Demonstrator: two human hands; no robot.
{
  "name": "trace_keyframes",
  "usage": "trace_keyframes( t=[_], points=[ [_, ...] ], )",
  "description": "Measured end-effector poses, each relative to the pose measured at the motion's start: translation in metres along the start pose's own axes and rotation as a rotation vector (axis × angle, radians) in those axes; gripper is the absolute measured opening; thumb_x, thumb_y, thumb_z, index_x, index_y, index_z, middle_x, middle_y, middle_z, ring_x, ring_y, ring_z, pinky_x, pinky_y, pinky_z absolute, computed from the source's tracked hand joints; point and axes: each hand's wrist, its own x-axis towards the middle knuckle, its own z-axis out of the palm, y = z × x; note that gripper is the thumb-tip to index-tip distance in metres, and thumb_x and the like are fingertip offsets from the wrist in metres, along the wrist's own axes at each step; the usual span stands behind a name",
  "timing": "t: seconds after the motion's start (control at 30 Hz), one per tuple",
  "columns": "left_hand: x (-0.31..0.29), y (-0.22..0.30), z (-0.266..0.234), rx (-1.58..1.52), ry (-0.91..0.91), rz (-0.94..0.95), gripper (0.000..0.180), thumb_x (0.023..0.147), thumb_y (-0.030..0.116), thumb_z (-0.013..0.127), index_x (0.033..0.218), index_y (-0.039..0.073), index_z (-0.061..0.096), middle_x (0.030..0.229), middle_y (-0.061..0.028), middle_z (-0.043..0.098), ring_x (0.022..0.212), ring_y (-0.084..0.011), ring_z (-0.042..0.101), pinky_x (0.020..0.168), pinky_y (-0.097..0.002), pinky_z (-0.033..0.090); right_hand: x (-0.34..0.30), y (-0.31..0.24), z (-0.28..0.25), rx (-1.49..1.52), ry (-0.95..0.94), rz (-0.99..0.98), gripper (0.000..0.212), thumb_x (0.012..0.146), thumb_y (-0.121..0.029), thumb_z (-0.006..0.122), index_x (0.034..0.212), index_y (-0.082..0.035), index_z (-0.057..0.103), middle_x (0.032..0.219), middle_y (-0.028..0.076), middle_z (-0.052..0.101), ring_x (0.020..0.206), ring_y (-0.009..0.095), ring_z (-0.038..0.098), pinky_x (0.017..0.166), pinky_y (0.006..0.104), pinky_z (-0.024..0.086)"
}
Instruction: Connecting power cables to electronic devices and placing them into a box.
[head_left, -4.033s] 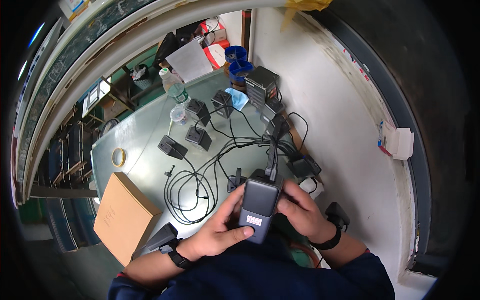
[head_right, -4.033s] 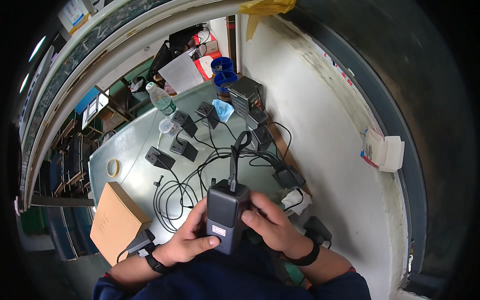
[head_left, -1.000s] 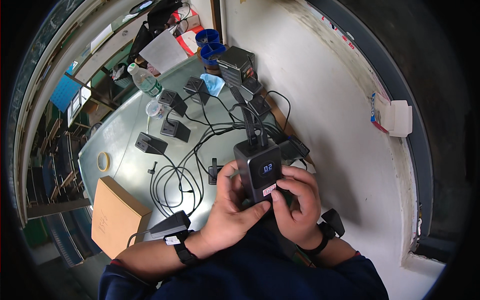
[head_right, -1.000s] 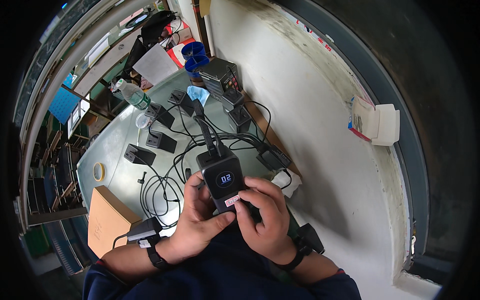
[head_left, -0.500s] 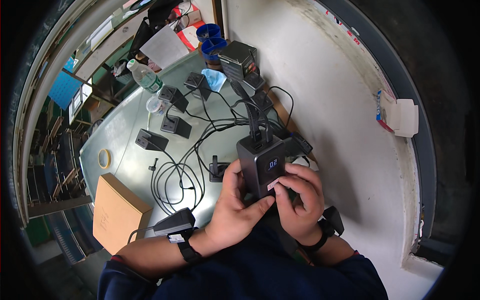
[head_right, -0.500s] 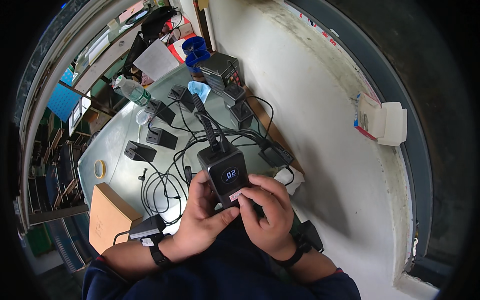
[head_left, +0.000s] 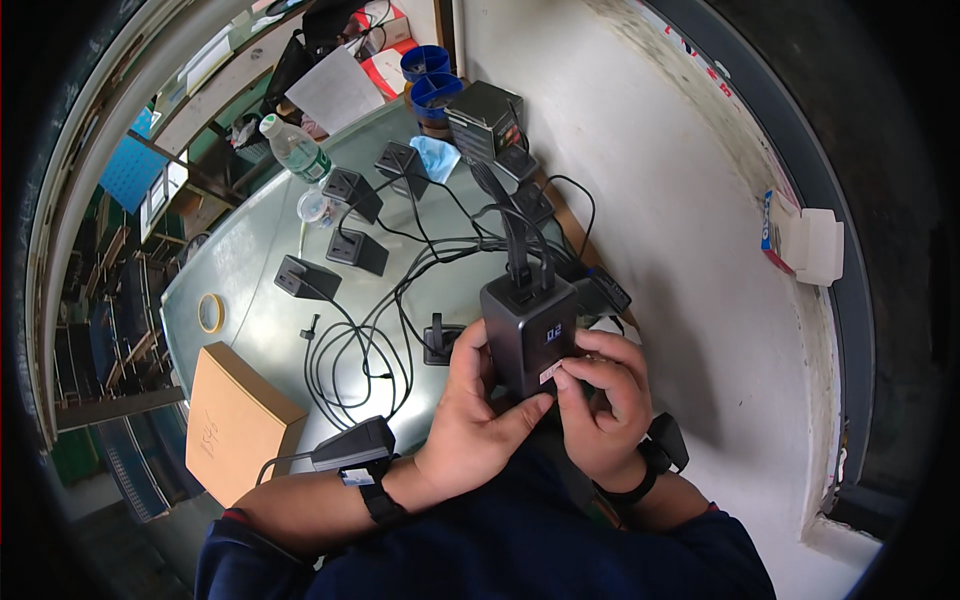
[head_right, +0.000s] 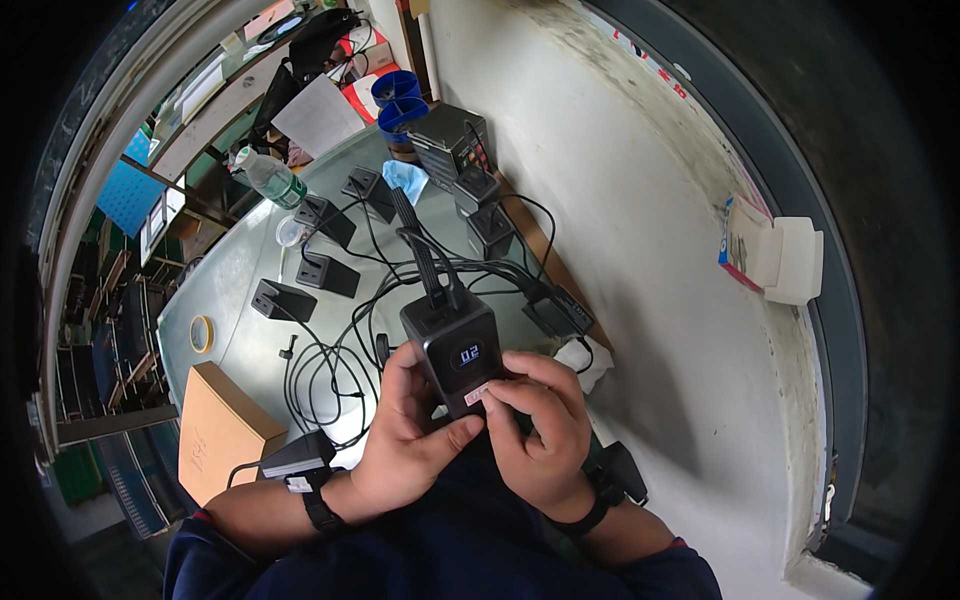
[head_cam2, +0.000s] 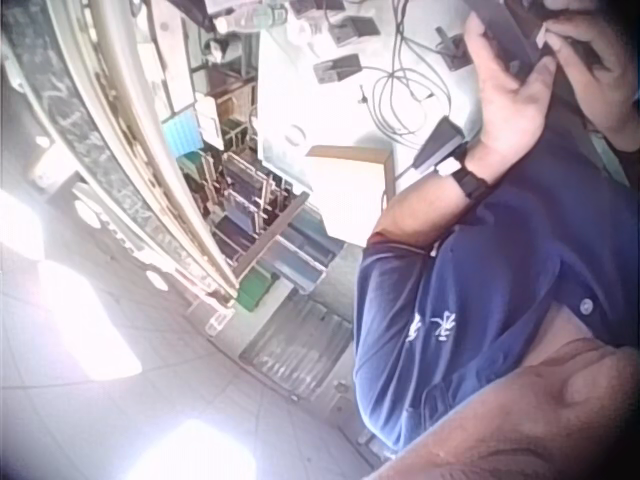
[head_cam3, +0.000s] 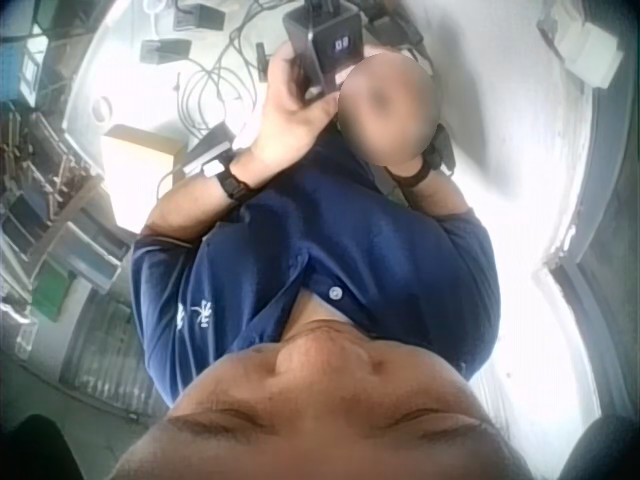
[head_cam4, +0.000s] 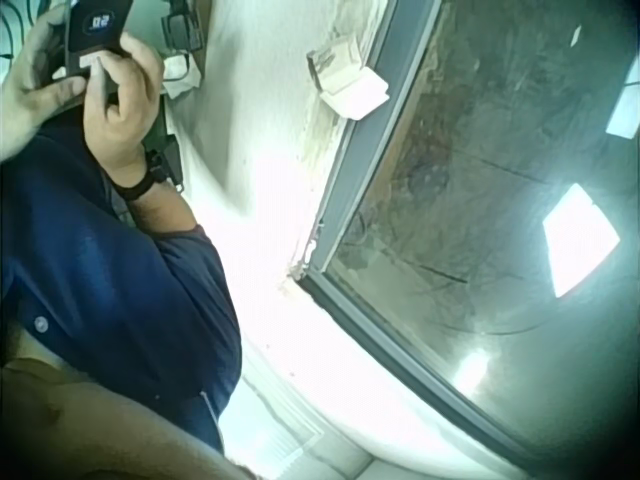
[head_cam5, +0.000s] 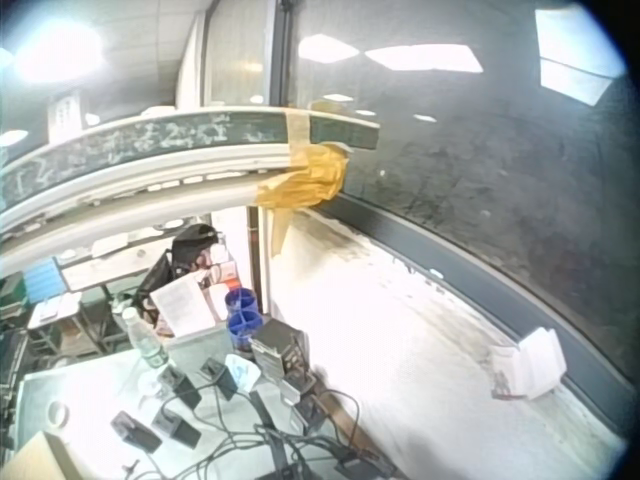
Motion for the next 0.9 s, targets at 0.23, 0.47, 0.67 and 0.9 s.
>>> trace_keyframes(
  t=[0.23, 0.47, 0.67, 0.9],
  points=[
    [0.0002, -0.0003, -0.0001, -0.004, 0.002, -0.007, 0.079, 0.090, -0.009, 0.070, 0.153, 0.006, 0.025, 0.141, -0.0109, 0.048, 0.130, -0.0219, 0.052, 0.109, -0.0383, 0.045, 0.0002, 0.0028, 0.0001, 0.022, -0.006, 0.000, 0.026, 0.080, 0.010, 0.077, 0.102, -0.001, 0.071, 0.122, 0.016, 0.064, 0.100, 0.027, 0.069, 0.082, 0.0338, 0.059],
    [0.0021, 0.0010, -0.0003, 0.006, -0.012, 0.009, 0.080, 0.090, -0.010, 0.070, 0.153, 0.007, 0.025, 0.140, -0.0107, 0.049, 0.129, -0.0214, 0.052, 0.109, -0.0382, 0.045, -0.0030, 0.0023, 0.0023, 0.094, 0.032, 0.117, 0.026, 0.080, 0.009, 0.078, 0.103, -0.001, 0.070, 0.121, 0.015, 0.065, 0.103, 0.027, 0.069, 0.085, 0.0349, 0.059],
    [0.0006, -0.0018, -0.0016, 0.040, -0.003, 0.008, 0.079, 0.090, -0.010, 0.070, 0.153, 0.007, 0.025, 0.138, -0.0104, 0.049, 0.128, -0.0208, 0.053, 0.107, -0.0371, 0.047, 0.0001, 0.0030, 0.0000, 0.001, 0.007, 0.022, 0.026, 0.079, 0.009, 0.079, 0.102, -0.001, 0.070, 0.120, 0.015, 0.066, 0.103, 0.027, 0.069, 0.086, 0.0351, 0.058],
    [0.0005, 0.0001, 0.0011, 0.032, 0.010, 0.004, 0.078, 0.091, -0.012, 0.068, 0.153, 0.008, 0.025, 0.139, -0.0109, 0.049, 0.130, -0.0212, 0.053, 0.106, -0.0366, 0.048, -0.0009, 0.0027, 0.0018, 0.010, 0.024, 0.023, 0.026, 0.079, 0.009, 0.079, 0.101, -0.002, 0.070, 0.119, 0.015, 0.065, 0.103, 0.028, 0.069, 0.086, 0.0355, 0.057]
  ],
)
